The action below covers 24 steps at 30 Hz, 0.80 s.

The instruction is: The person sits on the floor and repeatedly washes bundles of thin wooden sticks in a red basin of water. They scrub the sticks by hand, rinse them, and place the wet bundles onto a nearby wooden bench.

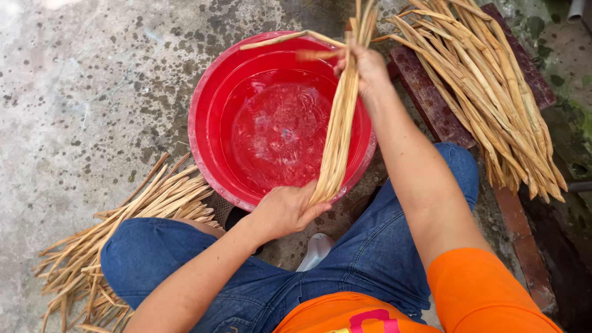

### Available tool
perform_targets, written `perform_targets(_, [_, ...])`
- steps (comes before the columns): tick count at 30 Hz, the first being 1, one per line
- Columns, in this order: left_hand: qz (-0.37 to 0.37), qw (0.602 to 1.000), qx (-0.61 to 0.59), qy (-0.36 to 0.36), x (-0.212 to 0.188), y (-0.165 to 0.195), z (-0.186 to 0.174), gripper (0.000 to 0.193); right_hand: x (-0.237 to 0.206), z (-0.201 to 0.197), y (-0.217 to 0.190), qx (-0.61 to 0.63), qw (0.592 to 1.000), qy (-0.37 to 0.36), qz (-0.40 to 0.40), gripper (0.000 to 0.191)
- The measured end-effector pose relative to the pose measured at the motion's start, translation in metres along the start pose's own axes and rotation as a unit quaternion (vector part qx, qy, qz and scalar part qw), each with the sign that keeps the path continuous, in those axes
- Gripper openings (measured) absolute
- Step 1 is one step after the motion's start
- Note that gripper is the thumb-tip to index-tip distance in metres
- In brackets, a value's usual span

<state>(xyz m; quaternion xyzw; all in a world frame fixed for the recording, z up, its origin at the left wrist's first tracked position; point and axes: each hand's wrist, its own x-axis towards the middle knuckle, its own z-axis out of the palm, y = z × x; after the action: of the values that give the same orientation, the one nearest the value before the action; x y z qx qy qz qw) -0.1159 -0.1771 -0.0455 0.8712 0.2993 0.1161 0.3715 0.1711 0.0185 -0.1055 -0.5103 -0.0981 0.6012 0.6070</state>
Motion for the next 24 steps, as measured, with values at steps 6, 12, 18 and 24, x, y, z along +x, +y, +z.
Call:
perform_targets(6, [0.038,0.999,0.015,0.033,-0.006,-0.013,-0.008,0.032,-0.013,-0.017,-0.023,0.053,0.981,-0.084,-0.167,0.056])
perform_targets(12, [-0.183,0.951,-0.229,0.100,0.015,-0.055,-0.014,0.037,-0.053,0.020,0.015,0.032,0.970,-0.240,-0.022,0.069])
perform_targets(18, [-0.193,0.953,-0.232,0.028,0.030,-0.047,0.015,0.049,-0.065,0.020,0.074,-0.046,0.972,-0.216,0.076,0.050])
perform_targets(24, [-0.072,0.997,-0.022,-0.001,0.020,-0.020,0.008,0.049,-0.016,-0.005,0.013,0.032,0.991,-0.131,0.013,0.030])
